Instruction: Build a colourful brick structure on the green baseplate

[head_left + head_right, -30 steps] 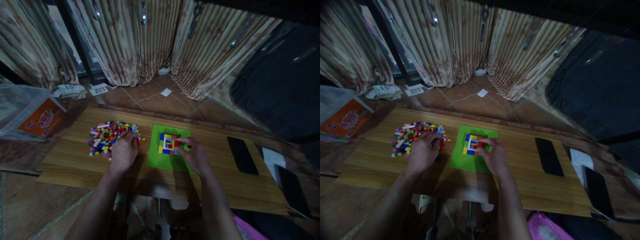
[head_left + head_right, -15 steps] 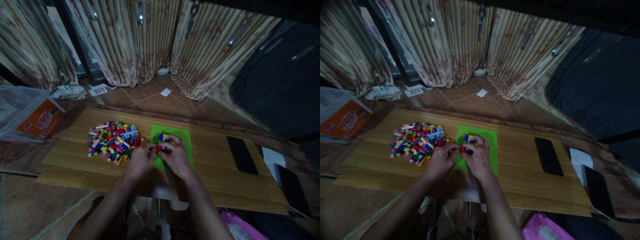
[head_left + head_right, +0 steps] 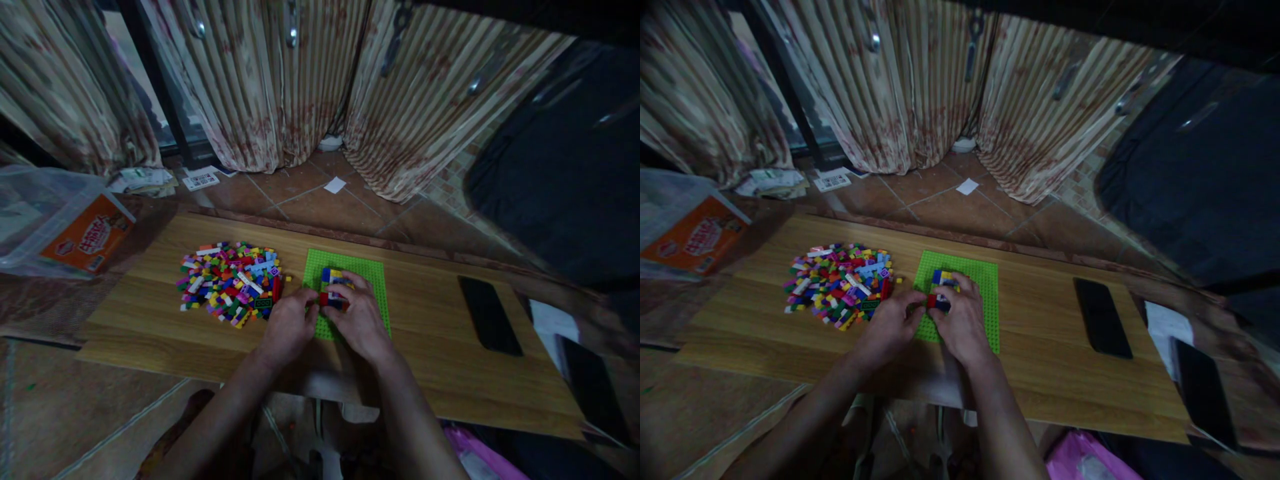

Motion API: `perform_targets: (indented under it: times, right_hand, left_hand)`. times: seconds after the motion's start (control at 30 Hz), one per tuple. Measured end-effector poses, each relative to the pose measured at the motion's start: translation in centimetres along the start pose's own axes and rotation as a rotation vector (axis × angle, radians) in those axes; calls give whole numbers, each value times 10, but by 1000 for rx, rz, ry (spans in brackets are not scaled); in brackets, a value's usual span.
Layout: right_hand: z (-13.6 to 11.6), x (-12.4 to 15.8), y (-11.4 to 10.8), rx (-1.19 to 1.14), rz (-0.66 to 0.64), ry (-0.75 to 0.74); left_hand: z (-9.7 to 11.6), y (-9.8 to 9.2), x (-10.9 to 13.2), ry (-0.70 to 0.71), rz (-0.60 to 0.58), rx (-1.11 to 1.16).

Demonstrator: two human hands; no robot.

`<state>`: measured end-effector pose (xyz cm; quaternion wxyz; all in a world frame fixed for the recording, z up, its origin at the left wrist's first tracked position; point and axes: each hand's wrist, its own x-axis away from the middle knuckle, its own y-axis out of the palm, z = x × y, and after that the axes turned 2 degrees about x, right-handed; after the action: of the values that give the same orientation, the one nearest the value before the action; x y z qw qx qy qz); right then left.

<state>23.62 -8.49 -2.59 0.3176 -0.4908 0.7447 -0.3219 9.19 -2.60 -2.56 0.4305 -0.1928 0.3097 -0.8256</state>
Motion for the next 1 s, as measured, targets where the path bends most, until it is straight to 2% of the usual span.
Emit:
perform_targets:
  times: [0.17,0.53,1.0]
  right_hand:
    - [2,-2,-2,-20,29,35]
    - [5,-3,1,-32,34,-3]
    - [-2,-3,4,-64,34,46]
  left_hand:
    - [0,2,0,9,2,-33]
    - [0,10,-1,39,29,-155]
    - [6,11,-2,6,-4,-191]
